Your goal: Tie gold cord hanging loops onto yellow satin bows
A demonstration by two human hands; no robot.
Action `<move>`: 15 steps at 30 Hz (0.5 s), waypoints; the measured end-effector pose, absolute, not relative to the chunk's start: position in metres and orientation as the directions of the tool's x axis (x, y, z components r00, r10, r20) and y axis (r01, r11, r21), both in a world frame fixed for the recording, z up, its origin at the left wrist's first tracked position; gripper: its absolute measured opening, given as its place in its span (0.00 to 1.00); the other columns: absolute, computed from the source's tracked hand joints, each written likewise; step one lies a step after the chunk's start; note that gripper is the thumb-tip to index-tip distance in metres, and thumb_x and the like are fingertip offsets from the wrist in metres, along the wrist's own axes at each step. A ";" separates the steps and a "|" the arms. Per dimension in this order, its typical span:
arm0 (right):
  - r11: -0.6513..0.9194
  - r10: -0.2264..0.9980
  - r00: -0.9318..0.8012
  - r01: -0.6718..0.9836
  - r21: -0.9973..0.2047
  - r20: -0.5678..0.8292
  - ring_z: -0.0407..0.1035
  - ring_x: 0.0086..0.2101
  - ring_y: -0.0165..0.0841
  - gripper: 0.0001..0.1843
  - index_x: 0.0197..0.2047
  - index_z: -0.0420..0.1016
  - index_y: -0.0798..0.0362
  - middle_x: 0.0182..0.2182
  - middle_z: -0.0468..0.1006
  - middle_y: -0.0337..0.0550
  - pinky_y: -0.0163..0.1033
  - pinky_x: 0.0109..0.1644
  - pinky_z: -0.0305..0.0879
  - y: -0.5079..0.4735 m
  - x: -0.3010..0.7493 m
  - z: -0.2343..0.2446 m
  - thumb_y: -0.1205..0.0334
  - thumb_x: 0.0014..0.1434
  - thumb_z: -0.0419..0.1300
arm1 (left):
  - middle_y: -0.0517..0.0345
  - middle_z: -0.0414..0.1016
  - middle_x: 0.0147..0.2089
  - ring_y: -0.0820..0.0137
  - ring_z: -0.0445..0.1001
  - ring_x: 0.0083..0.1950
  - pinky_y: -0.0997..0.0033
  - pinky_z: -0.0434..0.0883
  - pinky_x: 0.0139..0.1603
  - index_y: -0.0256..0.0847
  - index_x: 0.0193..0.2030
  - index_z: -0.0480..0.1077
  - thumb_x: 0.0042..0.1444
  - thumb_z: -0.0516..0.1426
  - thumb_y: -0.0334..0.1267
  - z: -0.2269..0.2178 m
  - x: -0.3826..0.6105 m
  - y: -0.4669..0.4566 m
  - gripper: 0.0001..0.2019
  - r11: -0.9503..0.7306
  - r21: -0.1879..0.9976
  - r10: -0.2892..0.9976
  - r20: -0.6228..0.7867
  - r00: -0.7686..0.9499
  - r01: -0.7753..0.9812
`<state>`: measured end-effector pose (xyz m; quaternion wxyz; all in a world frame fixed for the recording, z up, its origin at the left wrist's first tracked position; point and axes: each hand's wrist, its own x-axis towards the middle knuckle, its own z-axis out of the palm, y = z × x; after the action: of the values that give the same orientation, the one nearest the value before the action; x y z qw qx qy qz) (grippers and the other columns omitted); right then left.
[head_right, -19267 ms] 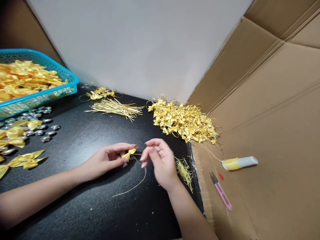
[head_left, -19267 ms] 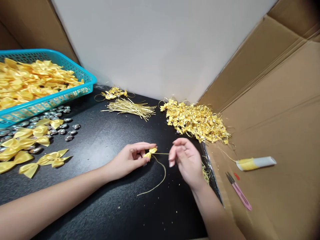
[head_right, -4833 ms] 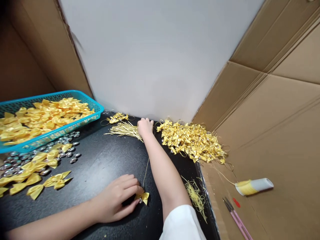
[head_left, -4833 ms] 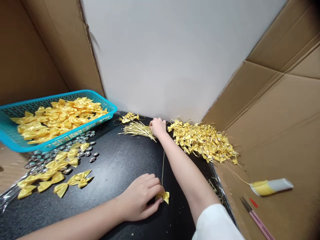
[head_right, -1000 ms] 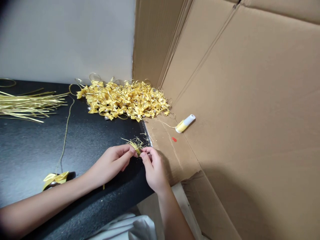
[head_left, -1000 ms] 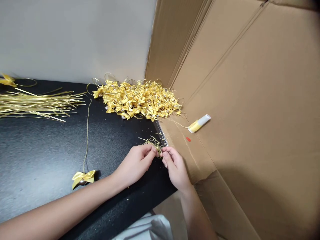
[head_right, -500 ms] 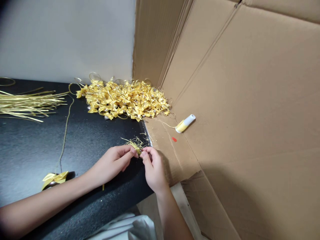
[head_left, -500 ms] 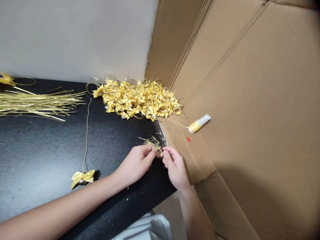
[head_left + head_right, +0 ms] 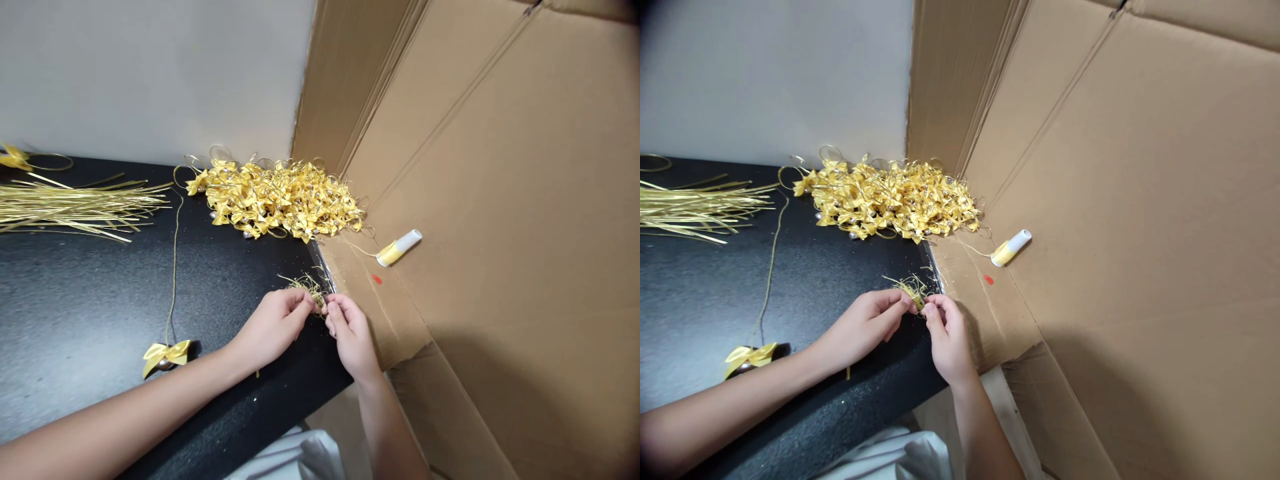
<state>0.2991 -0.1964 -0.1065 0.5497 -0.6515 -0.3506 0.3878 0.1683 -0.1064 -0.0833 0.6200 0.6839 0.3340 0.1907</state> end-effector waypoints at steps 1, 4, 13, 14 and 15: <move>-0.149 0.884 0.453 0.038 -0.988 -0.115 0.61 0.27 0.28 0.15 0.41 0.72 0.51 0.30 0.70 0.39 0.33 0.29 0.58 -0.196 0.299 -0.106 0.48 0.62 0.56 | 0.67 0.61 0.16 0.73 0.59 0.19 0.75 0.56 0.22 0.39 0.30 0.70 0.60 0.50 0.48 -0.083 0.168 -0.107 0.17 -0.009 0.975 0.692 -0.155 0.705 0.224; -0.148 0.883 0.457 0.052 -0.988 -0.109 0.61 0.27 0.28 0.15 0.41 0.72 0.51 0.30 0.70 0.39 0.34 0.30 0.59 -0.196 0.298 -0.105 0.48 0.62 0.56 | 0.67 0.61 0.16 0.73 0.59 0.19 0.75 0.56 0.22 0.39 0.30 0.70 0.60 0.50 0.49 -0.082 0.168 -0.108 0.17 -0.011 0.972 0.687 -0.162 0.708 0.233; -0.152 0.877 0.467 0.050 -0.987 -0.111 0.60 0.25 0.27 0.14 0.41 0.72 0.51 0.30 0.71 0.39 0.33 0.28 0.58 -0.195 0.299 -0.109 0.49 0.62 0.56 | 0.67 0.61 0.16 0.72 0.59 0.20 0.75 0.56 0.22 0.39 0.29 0.69 0.60 0.49 0.49 -0.080 0.168 -0.106 0.18 -0.023 0.972 0.683 -0.156 0.713 0.234; -0.151 0.877 0.467 0.047 -0.987 -0.112 0.60 0.25 0.27 0.14 0.40 0.72 0.51 0.30 0.71 0.38 0.33 0.28 0.57 -0.195 0.299 -0.109 0.49 0.62 0.56 | 0.67 0.61 0.16 0.72 0.59 0.20 0.75 0.57 0.23 0.39 0.29 0.69 0.60 0.49 0.49 -0.080 0.168 -0.106 0.18 -0.026 0.971 0.684 -0.155 0.713 0.236; -0.151 0.877 0.467 0.042 -0.988 -0.115 0.60 0.25 0.27 0.14 0.40 0.72 0.51 0.30 0.71 0.38 0.33 0.27 0.57 -0.195 0.299 -0.109 0.49 0.62 0.56 | 0.67 0.61 0.16 0.72 0.60 0.20 0.75 0.57 0.23 0.39 0.29 0.70 0.60 0.49 0.49 -0.080 0.168 -0.106 0.17 -0.027 0.971 0.684 -0.155 0.712 0.238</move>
<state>0.2986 -0.1950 -0.1090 0.5497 -0.6567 -0.3496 0.3799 0.1677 -0.1056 -0.0797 0.6129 0.6932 0.3327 0.1822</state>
